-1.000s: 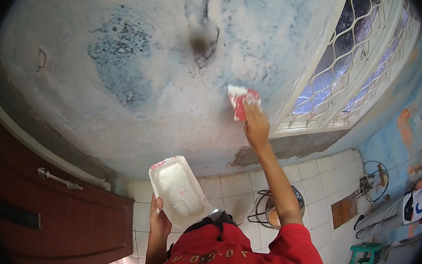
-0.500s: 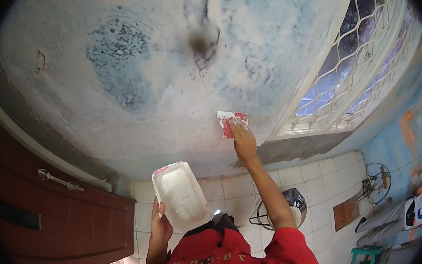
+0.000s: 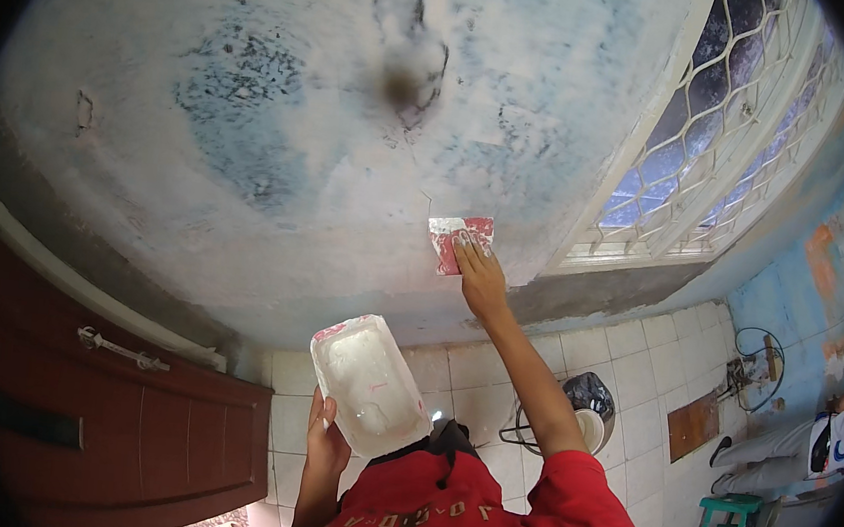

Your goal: The person applies white plaster or filler to a damaged area on a wall using a red scraper, repeatedly dipping the scraper into a small container of plaster to spread it over the cracks and holes.

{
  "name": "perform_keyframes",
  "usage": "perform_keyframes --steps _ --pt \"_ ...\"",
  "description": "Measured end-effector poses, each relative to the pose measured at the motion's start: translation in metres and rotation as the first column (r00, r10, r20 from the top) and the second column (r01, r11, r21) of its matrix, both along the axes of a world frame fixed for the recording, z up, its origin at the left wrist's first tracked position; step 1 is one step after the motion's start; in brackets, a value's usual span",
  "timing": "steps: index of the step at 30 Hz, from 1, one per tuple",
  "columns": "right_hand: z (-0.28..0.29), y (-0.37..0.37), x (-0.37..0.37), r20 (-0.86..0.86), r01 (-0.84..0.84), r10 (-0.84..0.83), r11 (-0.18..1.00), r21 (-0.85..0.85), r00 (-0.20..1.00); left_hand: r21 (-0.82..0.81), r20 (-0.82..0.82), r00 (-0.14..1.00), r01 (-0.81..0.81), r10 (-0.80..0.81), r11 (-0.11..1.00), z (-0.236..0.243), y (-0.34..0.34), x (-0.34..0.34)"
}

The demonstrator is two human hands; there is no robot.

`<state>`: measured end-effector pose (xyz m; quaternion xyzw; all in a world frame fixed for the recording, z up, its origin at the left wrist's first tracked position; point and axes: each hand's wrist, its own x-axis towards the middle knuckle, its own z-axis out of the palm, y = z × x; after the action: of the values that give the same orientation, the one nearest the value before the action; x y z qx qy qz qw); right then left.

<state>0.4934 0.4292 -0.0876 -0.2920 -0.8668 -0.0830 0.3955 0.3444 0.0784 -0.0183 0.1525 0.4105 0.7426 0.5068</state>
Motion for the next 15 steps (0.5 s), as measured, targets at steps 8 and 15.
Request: perform_keyframes --steps 8,15 --pt "0.216 0.020 0.001 -0.291 0.116 -0.010 0.930 0.349 0.957 0.038 -0.002 1.000 0.005 -0.005 0.999 0.000 0.000 -0.005" --pt "0.163 0.057 -0.012 -0.114 0.078 -0.050 0.961 0.265 0.992 0.047 0.039 0.999 -0.015 0.013 0.999 -0.005 0.003 -0.002"
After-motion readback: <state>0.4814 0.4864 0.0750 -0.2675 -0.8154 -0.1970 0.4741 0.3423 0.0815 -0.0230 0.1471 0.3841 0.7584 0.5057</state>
